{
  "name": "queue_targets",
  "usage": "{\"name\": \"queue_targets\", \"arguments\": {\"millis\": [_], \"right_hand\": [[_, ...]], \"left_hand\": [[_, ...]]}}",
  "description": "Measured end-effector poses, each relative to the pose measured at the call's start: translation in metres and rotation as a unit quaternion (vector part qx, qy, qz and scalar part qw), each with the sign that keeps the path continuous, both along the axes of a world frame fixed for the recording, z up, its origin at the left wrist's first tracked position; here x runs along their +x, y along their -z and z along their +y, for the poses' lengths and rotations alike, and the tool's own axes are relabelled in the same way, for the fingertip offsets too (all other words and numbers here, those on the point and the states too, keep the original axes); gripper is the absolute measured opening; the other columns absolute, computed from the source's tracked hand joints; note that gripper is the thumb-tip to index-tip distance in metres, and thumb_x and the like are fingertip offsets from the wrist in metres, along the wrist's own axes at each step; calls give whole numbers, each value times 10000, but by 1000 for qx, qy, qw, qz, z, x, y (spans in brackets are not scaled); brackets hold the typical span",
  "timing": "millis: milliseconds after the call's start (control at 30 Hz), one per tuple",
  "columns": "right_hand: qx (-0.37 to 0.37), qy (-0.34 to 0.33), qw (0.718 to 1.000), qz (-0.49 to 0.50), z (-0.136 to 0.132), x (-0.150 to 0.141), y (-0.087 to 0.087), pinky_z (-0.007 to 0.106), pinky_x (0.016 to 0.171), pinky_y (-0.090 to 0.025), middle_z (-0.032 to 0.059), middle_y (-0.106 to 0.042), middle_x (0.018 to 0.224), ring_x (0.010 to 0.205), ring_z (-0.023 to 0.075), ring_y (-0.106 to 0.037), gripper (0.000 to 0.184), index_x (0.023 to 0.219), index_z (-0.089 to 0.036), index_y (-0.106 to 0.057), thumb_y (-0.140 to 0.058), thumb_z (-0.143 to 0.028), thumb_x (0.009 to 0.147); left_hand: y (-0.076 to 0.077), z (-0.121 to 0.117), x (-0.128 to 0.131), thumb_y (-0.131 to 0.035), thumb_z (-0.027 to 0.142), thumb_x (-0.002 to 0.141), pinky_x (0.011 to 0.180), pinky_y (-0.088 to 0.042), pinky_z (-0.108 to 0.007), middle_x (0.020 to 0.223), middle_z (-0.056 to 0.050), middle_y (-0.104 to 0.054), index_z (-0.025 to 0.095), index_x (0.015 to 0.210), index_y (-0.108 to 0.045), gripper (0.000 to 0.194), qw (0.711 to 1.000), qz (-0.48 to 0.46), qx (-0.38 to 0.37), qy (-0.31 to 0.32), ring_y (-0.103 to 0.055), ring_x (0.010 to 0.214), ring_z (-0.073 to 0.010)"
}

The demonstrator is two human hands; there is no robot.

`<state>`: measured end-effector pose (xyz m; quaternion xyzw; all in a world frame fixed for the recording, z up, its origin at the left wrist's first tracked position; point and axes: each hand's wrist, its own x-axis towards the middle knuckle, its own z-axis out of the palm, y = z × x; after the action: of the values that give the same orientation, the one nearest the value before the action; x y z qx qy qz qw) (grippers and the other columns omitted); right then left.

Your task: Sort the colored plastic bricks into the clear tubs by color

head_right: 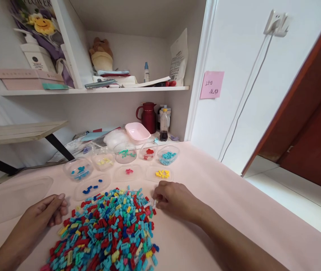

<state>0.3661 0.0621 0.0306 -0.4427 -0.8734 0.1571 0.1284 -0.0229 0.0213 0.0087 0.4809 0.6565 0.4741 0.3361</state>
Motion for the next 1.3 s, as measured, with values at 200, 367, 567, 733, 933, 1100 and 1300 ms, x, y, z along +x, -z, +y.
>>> {"name": "queue_targets", "arguments": {"millis": [200,367,567,733,933,1100,1300], "right_hand": [[-20,8,1000,15,2,0,0,240,613,-381,0,-649,862,701,132,-563,135,837,-234,-658,-567,-179,753],[-57,4,998,31,2,3,0,225,610,-394,-3,-633,874,703,121,-561,154,849,-234,-659,-591,-167,729],[-116,-26,991,65,2,10,-1,209,597,-406,-6,-615,846,727,127,-569,255,951,-240,-648,-640,-182,703],[-163,-48,983,70,3,16,-5,210,582,-401,-20,-604,784,666,116,-539,285,1014,-235,-639,-641,-216,730],[-212,-80,970,84,5,21,-8,218,621,-425,-18,-630,781,676,117,-559,312,1055,-225,-659,-639,-206,744],[-253,-95,953,139,5,23,-12,218,644,-452,9,-663,837,746,134,-603,325,1071,-204,-657,-628,-170,749],[-295,-116,937,144,6,24,-4,218,657,-466,22,-677,838,756,137,-618,235,969,-175,-694,-675,-213,737]], "left_hand": [[2,0,-1,-605,603,718,437,-374,-212,582,2,-621,182,695,-622,423,1000,5,-1,5,-507,471,-111],[3,1,-3,-606,596,723,453,-380,-216,584,7,-619,185,723,-621,411,1000,9,-6,3,-501,480,-113],[2,1,-2,-592,592,739,477,-382,-214,601,19,-616,196,719,-603,397,1000,12,-12,11,-495,500,-109],[-2,-1,2,-579,622,725,472,-370,-223,571,22,-605,199,707,-587,423,1000,19,-14,0,-486,484,-114],[0,0,-1,-584,636,709,480,-376,-228,585,21,-613,201,716,-586,435,999,30,-17,6,-500,493,-120],[3,2,-4,-589,629,706,475,-386,-225,581,19,-614,204,698,-596,425,999,35,-18,7,-497,489,-119],[1,1,-2,-602,620,699,475,-404,-230,577,18,-604,202,688,-607,418,1000,22,-18,5,-488,493,-121]]}}
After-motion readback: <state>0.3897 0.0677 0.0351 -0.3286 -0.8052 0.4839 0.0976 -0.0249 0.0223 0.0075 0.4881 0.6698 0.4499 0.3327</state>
